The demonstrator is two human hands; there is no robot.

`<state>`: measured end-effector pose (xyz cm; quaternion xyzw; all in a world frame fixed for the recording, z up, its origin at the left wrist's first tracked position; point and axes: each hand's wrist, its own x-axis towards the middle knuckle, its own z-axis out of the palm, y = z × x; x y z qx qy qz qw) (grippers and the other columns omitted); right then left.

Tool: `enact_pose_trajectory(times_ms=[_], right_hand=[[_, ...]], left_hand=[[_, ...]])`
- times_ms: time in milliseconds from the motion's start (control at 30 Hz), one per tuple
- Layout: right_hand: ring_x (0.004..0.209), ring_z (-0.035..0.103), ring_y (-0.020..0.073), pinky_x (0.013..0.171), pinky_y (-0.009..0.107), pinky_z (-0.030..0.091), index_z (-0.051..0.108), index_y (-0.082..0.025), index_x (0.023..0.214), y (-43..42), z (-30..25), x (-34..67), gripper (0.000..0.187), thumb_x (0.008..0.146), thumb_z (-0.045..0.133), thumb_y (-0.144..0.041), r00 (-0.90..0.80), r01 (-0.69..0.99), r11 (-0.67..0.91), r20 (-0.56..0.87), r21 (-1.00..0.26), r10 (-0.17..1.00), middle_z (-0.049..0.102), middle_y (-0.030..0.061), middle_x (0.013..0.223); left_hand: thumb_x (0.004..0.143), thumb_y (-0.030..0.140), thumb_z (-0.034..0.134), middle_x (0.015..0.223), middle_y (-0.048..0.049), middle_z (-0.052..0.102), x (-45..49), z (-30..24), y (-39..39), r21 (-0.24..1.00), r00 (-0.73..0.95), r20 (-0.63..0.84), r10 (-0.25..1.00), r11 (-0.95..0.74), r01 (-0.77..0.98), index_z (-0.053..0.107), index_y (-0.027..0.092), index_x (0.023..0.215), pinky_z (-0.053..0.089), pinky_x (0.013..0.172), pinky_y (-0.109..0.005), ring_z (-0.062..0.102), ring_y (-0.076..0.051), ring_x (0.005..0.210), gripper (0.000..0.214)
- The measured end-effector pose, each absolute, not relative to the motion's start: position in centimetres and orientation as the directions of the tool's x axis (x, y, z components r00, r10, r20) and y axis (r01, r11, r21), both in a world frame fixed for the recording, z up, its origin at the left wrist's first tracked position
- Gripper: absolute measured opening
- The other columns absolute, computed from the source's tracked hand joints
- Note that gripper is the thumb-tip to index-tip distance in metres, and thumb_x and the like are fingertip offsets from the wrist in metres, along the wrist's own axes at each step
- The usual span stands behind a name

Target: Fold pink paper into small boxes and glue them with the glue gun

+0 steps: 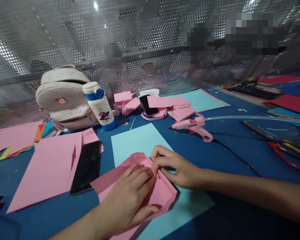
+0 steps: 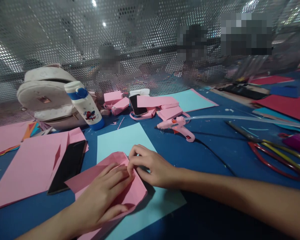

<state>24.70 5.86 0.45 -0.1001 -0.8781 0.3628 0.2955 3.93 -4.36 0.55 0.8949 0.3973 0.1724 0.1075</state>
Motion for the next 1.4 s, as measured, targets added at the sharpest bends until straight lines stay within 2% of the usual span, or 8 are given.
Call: enact_pose_trajectory(times_ms=[233, 433, 633, 767, 900, 1233, 1400], right_hand=[[0.089, 0.053, 0.0142, 0.076, 0.024, 0.044, 0.063, -0.017, 0.087, 5.8, 0.5, 24.8, 0.023, 0.089, 0.047, -0.001, -0.809, -0.028, 0.722, 0.44, -0.692, 0.39, 0.052, 0.0047, 0.094], [0.089, 0.053, 0.0146, 0.076, 0.025, 0.044, 0.063, -0.017, 0.088, 5.8, 0.6, 24.7, 0.023, 0.09, 0.048, -0.001, -0.808, -0.022, 0.726, 0.44, -0.688, 0.392, 0.052, 0.0048, 0.093], [0.092, 0.053, 0.0142, 0.08, 0.025, 0.044, 0.065, -0.017, 0.09, 5.9, 0.4, 24.8, 0.025, 0.09, 0.047, 0.001, -0.805, -0.032, 0.73, 0.45, -0.683, 0.386, 0.052, 0.0047, 0.096], [0.092, 0.053, 0.0142, 0.08, 0.025, 0.043, 0.064, -0.017, 0.09, 5.9, 0.4, 24.8, 0.025, 0.088, 0.048, 0.002, -0.805, -0.038, 0.73, 0.454, -0.682, 0.383, 0.051, 0.0041, 0.094], [0.091, 0.052, 0.0142, 0.079, 0.025, 0.043, 0.063, -0.017, 0.089, 5.9, 0.4, 24.7, 0.026, 0.087, 0.047, 0.004, -0.804, -0.039, 0.731, 0.456, -0.681, 0.382, 0.051, 0.0037, 0.093], [0.09, 0.052, 0.0141, 0.076, 0.024, 0.043, 0.063, -0.018, 0.089, 5.8, 0.4, 24.7, 0.025, 0.088, 0.047, 0.002, -0.804, -0.044, 0.732, 0.46, -0.679, 0.377, 0.051, 0.0038, 0.093], [0.091, 0.052, 0.0139, 0.077, 0.024, 0.043, 0.063, -0.018, 0.089, 5.8, 0.4, 24.7, 0.026, 0.088, 0.047, 0.003, -0.808, -0.039, 0.731, 0.452, -0.681, 0.379, 0.051, 0.0037, 0.094]], left_hand=[[0.101, 0.038, 0.047, 0.123, -0.0098, 0.064, 4.3, 1.1, -4.6, 0.371, 0.646, 0.156, 0.747, -0.651, 0.663, 0.052, 0.017, 0.138, 0.032, 0.118, -0.05, 0.056, -0.024, 0.121, 0.042], [0.101, 0.039, 0.046, 0.123, -0.0079, 0.065, 4.3, 1.2, -4.7, 0.273, 0.655, 0.181, 0.733, -0.678, 0.683, 0.05, 0.018, 0.139, 0.027, 0.12, -0.05, 0.056, -0.023, 0.12, 0.044], [0.101, 0.036, 0.042, 0.118, -0.01, 0.066, 3.7, 1.1, -4.0, 0.208, 0.588, 0.261, 0.766, -0.639, 0.741, 0.063, 0.013, 0.119, 0.027, 0.115, -0.055, 0.054, -0.028, 0.114, 0.036], [0.102, 0.039, 0.041, 0.118, -0.009, 0.066, 3.9, 1.2, -4.2, 0.247, 0.575, 0.219, 0.788, -0.615, 0.749, 0.06, 0.016, 0.125, 0.036, 0.102, -0.051, 0.053, -0.026, 0.103, 0.038], [0.103, 0.042, 0.037, 0.113, -0.0075, 0.066, 4.1, 1.1, -4.7, 0.277, 0.584, 0.186, 0.79, -0.612, 0.74, 0.054, 0.02, 0.133, 0.036, 0.092, -0.048, 0.05, -0.025, 0.097, 0.041], [0.104, 0.035, 0.036, 0.126, -0.007, 0.061, 4.5, 1.7, -4.8, 0.312, 0.676, 0.081, 0.732, -0.663, 0.68, 0.048, 0.018, 0.138, 0.032, 0.094, -0.044, 0.049, -0.025, 0.105, 0.04], [0.104, 0.033, 0.033, 0.123, -0.009, 0.063, 4.9, 1.8, -5.2, 0.277, 0.714, 0.104, 0.693, -0.709, 0.648, 0.05, 0.014, 0.135, 0.031, 0.095, -0.043, 0.051, -0.025, 0.104, 0.04]])
